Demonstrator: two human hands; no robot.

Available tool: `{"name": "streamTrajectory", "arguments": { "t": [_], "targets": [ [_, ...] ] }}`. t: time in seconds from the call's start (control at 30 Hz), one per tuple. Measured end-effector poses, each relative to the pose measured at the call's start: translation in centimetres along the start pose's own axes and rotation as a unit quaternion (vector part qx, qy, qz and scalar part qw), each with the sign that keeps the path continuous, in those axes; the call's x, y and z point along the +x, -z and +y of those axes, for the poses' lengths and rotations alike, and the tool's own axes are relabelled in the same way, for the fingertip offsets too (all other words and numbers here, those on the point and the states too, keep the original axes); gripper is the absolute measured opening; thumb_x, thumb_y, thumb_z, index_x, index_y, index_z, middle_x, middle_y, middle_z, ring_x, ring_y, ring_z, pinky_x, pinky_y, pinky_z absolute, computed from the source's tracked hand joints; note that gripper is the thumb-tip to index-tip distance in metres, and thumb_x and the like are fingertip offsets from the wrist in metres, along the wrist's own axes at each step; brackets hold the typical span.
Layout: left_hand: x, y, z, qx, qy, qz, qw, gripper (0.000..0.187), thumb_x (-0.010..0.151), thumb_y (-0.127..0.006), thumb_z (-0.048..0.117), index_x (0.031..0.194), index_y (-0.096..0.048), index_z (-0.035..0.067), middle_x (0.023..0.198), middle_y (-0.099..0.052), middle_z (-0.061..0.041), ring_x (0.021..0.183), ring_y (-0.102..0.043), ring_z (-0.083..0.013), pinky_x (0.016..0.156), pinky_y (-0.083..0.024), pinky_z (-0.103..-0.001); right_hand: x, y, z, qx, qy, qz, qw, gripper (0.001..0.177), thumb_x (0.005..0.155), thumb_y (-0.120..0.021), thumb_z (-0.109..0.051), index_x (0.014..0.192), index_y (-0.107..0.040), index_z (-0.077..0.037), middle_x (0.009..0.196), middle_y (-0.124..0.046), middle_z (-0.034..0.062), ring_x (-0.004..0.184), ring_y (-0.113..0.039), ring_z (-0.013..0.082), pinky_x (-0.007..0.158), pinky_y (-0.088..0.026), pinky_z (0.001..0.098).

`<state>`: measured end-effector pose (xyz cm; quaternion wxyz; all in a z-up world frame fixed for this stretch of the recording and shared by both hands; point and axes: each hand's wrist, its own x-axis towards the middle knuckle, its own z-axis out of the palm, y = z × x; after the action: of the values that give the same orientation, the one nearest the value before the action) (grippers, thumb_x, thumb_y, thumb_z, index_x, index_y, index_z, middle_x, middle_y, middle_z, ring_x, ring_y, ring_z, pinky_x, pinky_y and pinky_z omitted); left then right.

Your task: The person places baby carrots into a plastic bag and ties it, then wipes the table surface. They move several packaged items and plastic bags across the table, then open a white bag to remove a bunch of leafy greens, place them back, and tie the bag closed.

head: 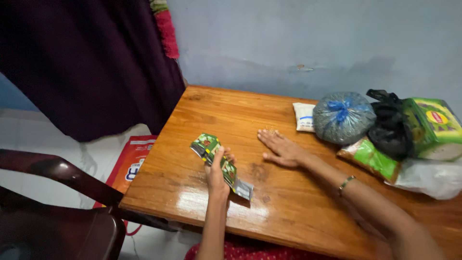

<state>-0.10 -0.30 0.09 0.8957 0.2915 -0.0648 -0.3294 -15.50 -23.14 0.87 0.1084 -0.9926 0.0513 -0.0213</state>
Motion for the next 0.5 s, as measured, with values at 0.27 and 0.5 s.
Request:
{"name": "streamTrajectory", "arguments": {
  "t": [0.27,0.5],
  "targets": [
    [-1.1,-0.9,1.5,0.001,0.009,0.037,0.999,0.023,0.093,-0.067,0.013,0.115,-0.064,0.005,0.088,-0.069,-0.01,0.07,-0.067,-0.0179,0.064,-0.058,-0.036,9.4,-0.9,9.5,-0.04,-0.091,0.027,0.995,0.091,0.099,-0.022,-0.07,0.162,-0.013,-0.006,0.171,-0.009,0.0138,0.159,-0.005,0.0281,0.126,-0.004,0.0473],
    [-2.5,-2.7,1.0,0.034,0.075,0.084,0.993,0.027,0.091,-0.068,0.013,0.113,-0.061,-0.002,0.088,-0.072,-0.014,0.069,-0.068,-0.0204,0.063,-0.059,-0.038,16.5,0.3,17.4,-0.017,-0.266,0.02,0.964,0.094,0.095,-0.009,-0.075,0.163,-0.008,-0.011,0.172,-0.002,0.0065,0.159,0.001,0.0232,0.128,0.0,0.0466]
  ]
}}
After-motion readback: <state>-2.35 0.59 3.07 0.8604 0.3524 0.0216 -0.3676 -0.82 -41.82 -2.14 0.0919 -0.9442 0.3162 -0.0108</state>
